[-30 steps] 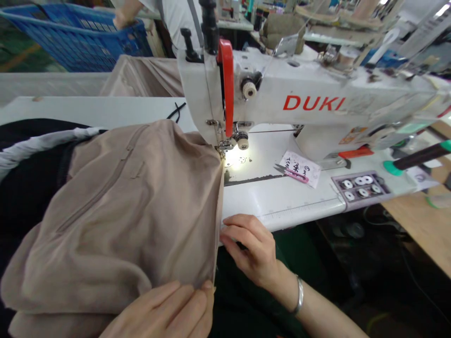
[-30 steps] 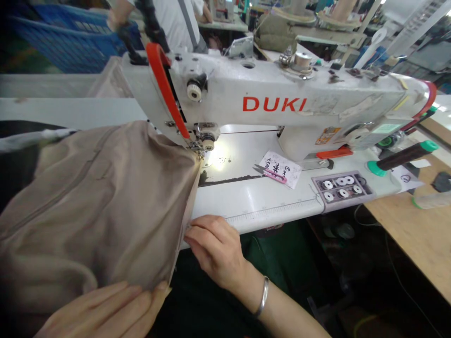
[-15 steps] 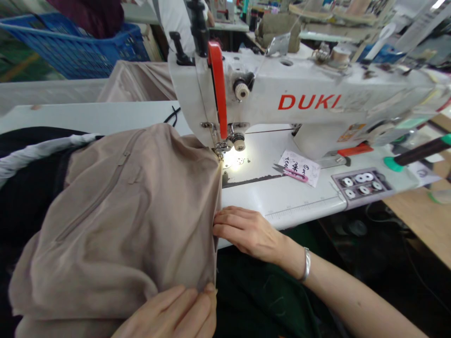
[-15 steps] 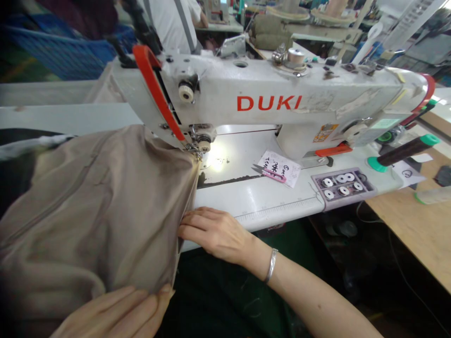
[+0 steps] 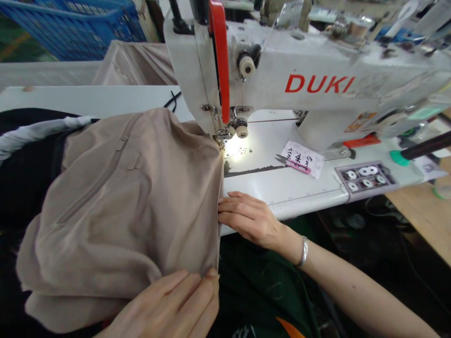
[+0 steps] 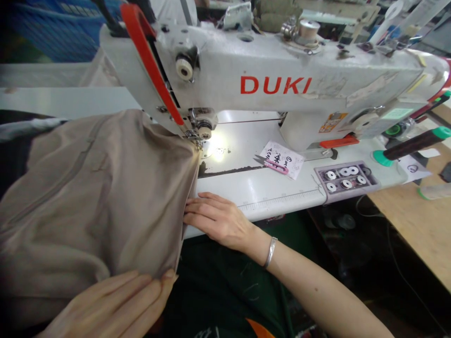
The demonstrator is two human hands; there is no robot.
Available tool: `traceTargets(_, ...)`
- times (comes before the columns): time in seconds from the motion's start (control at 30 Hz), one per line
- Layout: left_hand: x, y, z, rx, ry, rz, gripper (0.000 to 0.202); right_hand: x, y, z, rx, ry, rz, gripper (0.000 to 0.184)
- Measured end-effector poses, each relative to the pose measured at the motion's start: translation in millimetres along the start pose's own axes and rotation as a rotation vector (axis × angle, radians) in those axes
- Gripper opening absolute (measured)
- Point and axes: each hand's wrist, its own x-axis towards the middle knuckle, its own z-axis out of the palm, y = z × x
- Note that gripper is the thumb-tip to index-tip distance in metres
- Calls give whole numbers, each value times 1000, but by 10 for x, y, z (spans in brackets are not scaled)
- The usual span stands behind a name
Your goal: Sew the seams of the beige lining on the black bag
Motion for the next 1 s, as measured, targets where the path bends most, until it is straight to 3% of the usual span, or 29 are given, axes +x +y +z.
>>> traceTargets(0.27,200,-9,-71,-9,10,11,30,13,-8,-51,-67,34,-92,29)
traceTargets(0.6,300,-1,-139,-7,14,26,24,204,52,-167,-112,-154,-186,19)
traceTargets(1.0,415,-23,-160,-6,30,29,30,262,43,-164,-121,-233,-170,24)
